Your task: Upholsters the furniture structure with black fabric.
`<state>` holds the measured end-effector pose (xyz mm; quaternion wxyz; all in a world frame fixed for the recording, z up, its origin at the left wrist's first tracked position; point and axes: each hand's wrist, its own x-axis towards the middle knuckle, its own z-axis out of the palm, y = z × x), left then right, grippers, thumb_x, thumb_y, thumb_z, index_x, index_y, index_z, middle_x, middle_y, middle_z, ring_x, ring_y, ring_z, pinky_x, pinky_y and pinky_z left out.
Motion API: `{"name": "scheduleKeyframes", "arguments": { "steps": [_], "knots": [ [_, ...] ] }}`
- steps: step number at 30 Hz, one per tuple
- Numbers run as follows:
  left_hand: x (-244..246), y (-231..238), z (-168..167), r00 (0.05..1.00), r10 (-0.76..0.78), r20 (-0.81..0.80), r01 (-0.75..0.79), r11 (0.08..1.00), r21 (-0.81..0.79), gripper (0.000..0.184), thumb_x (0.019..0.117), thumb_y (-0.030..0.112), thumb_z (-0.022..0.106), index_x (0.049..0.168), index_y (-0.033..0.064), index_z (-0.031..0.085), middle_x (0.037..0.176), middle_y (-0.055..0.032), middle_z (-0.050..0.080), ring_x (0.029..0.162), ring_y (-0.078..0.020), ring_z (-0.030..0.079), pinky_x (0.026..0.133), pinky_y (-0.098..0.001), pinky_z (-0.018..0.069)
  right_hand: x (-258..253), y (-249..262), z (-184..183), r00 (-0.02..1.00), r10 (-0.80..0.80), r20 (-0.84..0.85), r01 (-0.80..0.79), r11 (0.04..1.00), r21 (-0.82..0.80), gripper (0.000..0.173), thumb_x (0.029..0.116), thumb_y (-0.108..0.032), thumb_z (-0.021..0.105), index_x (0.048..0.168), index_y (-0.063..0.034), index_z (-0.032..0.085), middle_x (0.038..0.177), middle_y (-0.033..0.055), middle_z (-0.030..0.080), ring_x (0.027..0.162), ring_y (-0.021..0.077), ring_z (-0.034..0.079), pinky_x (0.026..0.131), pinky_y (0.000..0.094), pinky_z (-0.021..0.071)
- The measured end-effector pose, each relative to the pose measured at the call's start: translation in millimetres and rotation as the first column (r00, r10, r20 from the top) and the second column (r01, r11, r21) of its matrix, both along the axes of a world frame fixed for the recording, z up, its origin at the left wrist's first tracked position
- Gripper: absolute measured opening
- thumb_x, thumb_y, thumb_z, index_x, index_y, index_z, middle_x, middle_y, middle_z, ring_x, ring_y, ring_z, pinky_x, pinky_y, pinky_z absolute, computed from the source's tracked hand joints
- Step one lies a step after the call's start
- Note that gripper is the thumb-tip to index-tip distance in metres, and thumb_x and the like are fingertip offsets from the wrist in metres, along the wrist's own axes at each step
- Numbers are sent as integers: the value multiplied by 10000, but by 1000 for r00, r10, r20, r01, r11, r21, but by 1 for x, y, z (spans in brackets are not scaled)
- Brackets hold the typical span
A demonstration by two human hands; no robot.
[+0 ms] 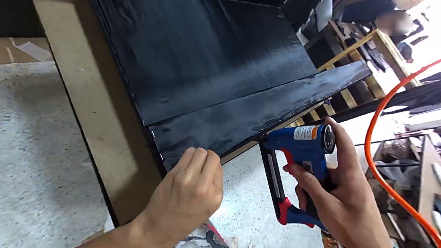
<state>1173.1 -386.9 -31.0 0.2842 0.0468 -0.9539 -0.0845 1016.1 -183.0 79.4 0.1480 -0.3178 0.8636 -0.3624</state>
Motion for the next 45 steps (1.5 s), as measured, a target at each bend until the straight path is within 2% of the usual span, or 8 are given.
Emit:
{"name": "scheduleKeyframes", "arguments": {
  "steps": [12, 19, 24, 27, 32, 38, 41, 45],
  "knots": [
    [8, -13, -9, 998, -42, -49, 45, 996, 74, 258, 1007, -3, 462, 1055, -61, 709, 855, -140, 661, 693, -269, 607, 565, -372, 467, 27, -33, 14, 991, -34, -130, 66, 966, 251, 670, 997, -415, 622, 1555, -419, 253, 751, -44, 675, 470, 150, 612, 405, 348, 567],
    [53, -17, 1, 977, -17, 211, -11, 991, 133, 251, 1032, 143, 535, 1096, 74, 768, 1287, -26, 717, 505, -146, 543, 462, -308, 401, 51, -50, 13, 983, 12, -186, 49, 946, 322, 734, 994, -379, 637, 1579, -418, 196, 792, -101, 669, 510, 78, 613, 430, 302, 573],
    [75, -44, 5, 854, -232, 466, 22, 910, 414, 509, 1091, 210, 440, 1597, 175, 398, 704, -80, 665, 450, -234, 561, 428, -369, 447, 65, -51, 18, 974, -4, -227, 84, 935, 343, 704, 984, -387, 657, 1563, -369, 257, 869, -85, 697, 573, 73, 645, 471, 307, 593],
    [76, -43, 0, 813, -261, 521, 18, 905, 426, 561, 1093, 247, 452, 1634, 207, 307, 689, -90, 637, 479, -253, 594, 431, -381, 472, 74, -58, 22, 980, -18, -196, 84, 939, 334, 714, 986, -391, 660, 1569, -373, 247, 979, -67, 718, 635, 100, 676, 504, 326, 612],
    [76, -47, 2, 797, -261, 545, 99, 946, 308, 589, 1093, 273, 449, 1643, 165, 269, 783, -71, 661, 473, -222, 556, 414, -340, 430, 86, -65, 20, 966, 31, -259, 90, 893, 440, 606, 998, -416, 632, 1507, -247, 349, 894, -58, 696, 654, 61, 667, 533, 314, 603],
    [79, -58, -8, 773, -296, 561, 145, 943, 299, 683, 1026, 316, 590, 1638, 240, 296, 1018, -129, 692, 524, -253, 566, 417, -352, 420, 109, -83, 34, 974, 75, -213, 41, 867, 496, 610, 994, -346, 678, 1511, -165, 409, 1068, 39, 732, 889, 106, 719, 719, 339, 626],
    [82, -63, -16, 777, -320, 542, 188, 940, 284, 649, 1012, 367, 605, 1605, 232, 379, 1090, -108, 702, 590, -262, 593, 437, -358, 423, 117, -89, 31, 961, 121, -249, 37, 835, 548, 421, 999, -336, 676, 1313, -86, 547, 921, 73, 717, 791, 121, 700, 641, 319, 585],
    [85, -76, -28, 673, -417, 611, 297, 909, 292, 460, 964, 425, 661, 1236, 57, 710, 1195, -100, 728, 857, -326, 722, 556, -427, 545, 122, -87, 37, 965, 133, -228, 19, 827, 563, 393, 989, -327, 697, 1246, -49, 593, 911, 126, 731, 786, 182, 720, 634, 372, 591]
  ]
}}
